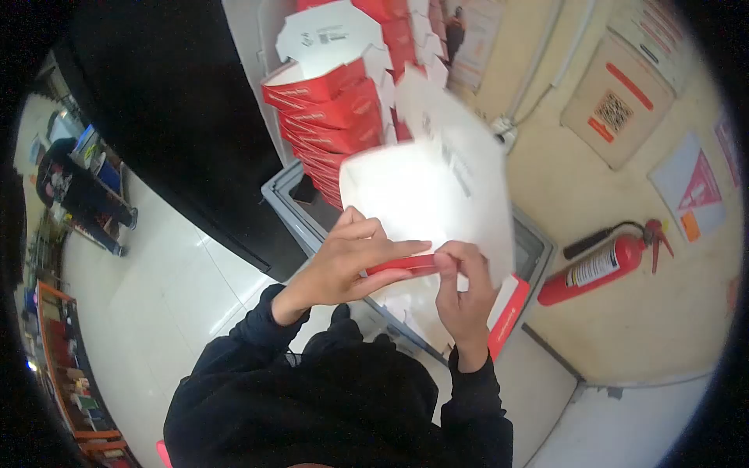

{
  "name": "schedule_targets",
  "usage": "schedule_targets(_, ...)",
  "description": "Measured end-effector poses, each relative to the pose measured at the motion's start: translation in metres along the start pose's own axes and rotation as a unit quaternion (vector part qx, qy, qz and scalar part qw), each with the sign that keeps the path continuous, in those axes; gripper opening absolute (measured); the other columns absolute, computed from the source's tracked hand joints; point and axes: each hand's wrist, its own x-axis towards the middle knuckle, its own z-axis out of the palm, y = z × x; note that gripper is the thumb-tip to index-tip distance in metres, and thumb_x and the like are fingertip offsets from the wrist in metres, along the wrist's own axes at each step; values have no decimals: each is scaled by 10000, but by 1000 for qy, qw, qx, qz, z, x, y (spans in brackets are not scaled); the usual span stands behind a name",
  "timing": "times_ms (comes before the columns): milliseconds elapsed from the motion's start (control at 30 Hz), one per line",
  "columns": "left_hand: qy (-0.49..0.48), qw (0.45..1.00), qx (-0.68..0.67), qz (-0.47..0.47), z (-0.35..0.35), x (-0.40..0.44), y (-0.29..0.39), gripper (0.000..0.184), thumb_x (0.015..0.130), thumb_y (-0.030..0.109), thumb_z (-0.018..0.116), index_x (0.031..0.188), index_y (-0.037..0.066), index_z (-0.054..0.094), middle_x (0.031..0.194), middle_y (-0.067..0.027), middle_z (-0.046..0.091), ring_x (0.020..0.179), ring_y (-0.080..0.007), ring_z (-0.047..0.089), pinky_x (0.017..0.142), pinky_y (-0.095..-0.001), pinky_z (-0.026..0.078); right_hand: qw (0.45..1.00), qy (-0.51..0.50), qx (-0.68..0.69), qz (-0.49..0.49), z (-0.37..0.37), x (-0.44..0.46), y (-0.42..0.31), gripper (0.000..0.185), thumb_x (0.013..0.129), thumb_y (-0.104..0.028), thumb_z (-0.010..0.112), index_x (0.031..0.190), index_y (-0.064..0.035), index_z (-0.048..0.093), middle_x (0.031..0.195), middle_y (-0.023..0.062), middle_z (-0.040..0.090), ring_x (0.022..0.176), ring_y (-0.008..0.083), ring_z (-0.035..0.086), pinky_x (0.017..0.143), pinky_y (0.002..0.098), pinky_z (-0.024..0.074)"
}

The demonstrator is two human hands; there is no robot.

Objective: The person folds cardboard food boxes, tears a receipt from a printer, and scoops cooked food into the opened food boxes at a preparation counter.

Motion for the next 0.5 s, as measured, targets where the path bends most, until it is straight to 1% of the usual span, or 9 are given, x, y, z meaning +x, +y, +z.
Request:
schedule_targets(67, 95, 988, 103, 57, -22, 23, 5, 331, 776, 288, 742, 1089, 185, 718, 617, 82, 471, 622, -104, 448, 616, -304, 267, 995, 26, -19, -93, 12, 32, -9, 133, 930, -103, 600, 1024, -16, 636, 932, 75, 642, 861, 195, 585, 736, 298, 512)
schedule_targets(100, 140, 973, 162, 84, -28, 33, -4, 335, 758, 276, 743, 1081, 188, 719, 621, 81, 477, 608, -106, 446, 603, -307, 270, 989, 41, -28, -139, 18, 52, -14, 168, 936, -117, 595, 1063, -15, 636, 965, 87, 639, 895, 202, 579, 760, 296, 508)
schedule_targets(167, 226, 925, 274, 135, -45, 58, -26, 347, 723, 252, 746, 1064, 194, 722, 629, 80, 488, 581, -112, 444, 577, -313, 278, 986, -18, 91, -139, 44, 93, -31, 378, 959, -196, 567, 1298, -33, 533, 1263, 181, 541, 1132, 284, 522, 951, 358, 444)
schedule_targets(233, 305, 845, 414, 147, -73, 86, -70, 352, 687, 228, 737, 1038, 218, 724, 603, 69, 498, 534, -116, 449, 545, -319, 287, 975, -15, 31, -219, 69, 127, -39, 546, 971, -256, 540, 1444, -50, 365, 1477, 232, 316, 1338, 350, 354, 1090, 419, 307)
schedule_targets(267, 318, 828, 445, 124, -90, 98, -91, 319, 721, 218, 720, 1040, 224, 725, 595, 57, 523, 524, -126, 450, 546, -322, 290, 977, -32, 28, -208, 73, 135, -38, 614, 966, -289, 548, 1472, -40, 306, 1523, 227, 244, 1402, 373, 262, 1141, 450, 206)
schedule_targets(300, 332, 808, 475, 103, -107, 110, -113, 289, 756, 208, 704, 1043, 231, 726, 587, 45, 549, 514, -136, 451, 548, -324, 292, 978, -22, 44, -201, 75, 137, -37, 613, 965, -296, 550, 1468, -37, 313, 1518, 224, 253, 1397, 372, 272, 1138, 450, 213)
schedule_targets(400, 318, 839, 440, 40, -136, 122, -190, 227, 854, 239, 626, 1057, 209, 722, 617, 0, 620, 554, -178, 541, 568, -354, 340, 982, -6, 64, -177, 79, 116, -25, 589, 965, -316, 548, 1441, -28, 354, 1493, 220, 297, 1376, 374, 303, 1127, 462, 233)
schedule_targets(467, 120, 904, 408, -47, -131, 116, -210, 250, 906, 282, 560, 1069, 169, 714, 673, -44, 657, 637, -233, 606, 615, -395, 382, 989, -21, 53, -135, 82, 92, -13, 565, 967, -311, 543, 1418, -15, 375, 1478, 223, 315, 1367, 382, 312, 1122, 471, 239)
schedule_targets(500, 19, 919, 384, -94, -127, 111, -219, 278, 932, 303, 527, 1074, 149, 709, 701, -66, 675, 679, -260, 639, 639, -415, 402, 992, -32, 49, -114, 82, 81, -9, 553, 968, -308, 540, 1407, -9, 386, 1471, 224, 324, 1363, 386, 316, 1120, 476, 242)
